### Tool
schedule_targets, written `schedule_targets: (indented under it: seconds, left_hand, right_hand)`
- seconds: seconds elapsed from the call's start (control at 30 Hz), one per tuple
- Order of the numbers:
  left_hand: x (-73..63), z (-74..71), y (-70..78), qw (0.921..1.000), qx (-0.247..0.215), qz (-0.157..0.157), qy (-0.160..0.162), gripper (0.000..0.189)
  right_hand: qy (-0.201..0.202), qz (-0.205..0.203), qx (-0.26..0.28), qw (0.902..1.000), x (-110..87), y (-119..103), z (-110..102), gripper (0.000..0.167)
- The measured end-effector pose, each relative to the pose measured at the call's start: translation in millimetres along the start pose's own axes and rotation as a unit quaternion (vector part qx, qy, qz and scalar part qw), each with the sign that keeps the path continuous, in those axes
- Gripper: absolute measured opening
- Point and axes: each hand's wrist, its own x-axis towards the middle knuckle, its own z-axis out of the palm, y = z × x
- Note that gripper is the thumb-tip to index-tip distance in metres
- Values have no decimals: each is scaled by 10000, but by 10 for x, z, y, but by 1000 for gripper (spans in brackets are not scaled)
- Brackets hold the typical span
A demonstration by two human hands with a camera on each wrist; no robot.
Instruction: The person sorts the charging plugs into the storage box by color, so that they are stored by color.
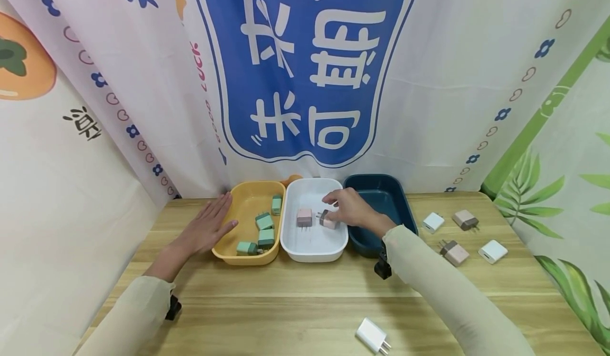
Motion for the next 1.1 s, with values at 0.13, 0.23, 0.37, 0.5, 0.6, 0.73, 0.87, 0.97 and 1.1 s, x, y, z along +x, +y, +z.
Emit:
schedule_targets:
  seconds: [0.13, 0.23, 0.37, 0.5, 0.6, 0.73, 0.87, 0.97, 1.1]
  left_hand:
    - [-5, -6, 11, 10000, -1, 11, 24, 84]
    - [-4, -5, 6, 10000, 2, 1, 9, 84]
    - [-7, -8, 1, 10000, 2, -16, 2, 84]
    - [-13, -14, 5, 10000, -15, -46, -26, 85]
    - [-10, -11, 4, 10000, -23, -55, -34, 85]
    - [-8, -4, 5, 10000, -9, -29, -4, 85]
    - [-11, -3, 8, 10000, -3, 0, -1, 84]
    - [-8, -4, 8, 10000, -17, 15, 21, 84]
    - [-2, -6, 9, 10000, -14, 9, 23, 83]
  right_hand:
    - [124, -34, 80, 9999, -23, -3, -17, 41]
    - [197, -117, 119, 9997, -46, -3, -37, 41]
    - [286, -276, 174, 9991, -70, 10, -63, 41]
    - [363, -460, 244, 9980, -109, 10, -102, 41]
    - [420, -548, 248, 9973, -149, 8, -138, 41]
    - [492, -597, 133, 9969, -198, 25, -180, 43]
    - [566, -686, 71, 9960, -264, 36, -235, 42]
    - [622, -765, 67, 9951, -321, 39, -282, 41]
    - [630, -774, 70, 9950, -400, 47, -343, 42]
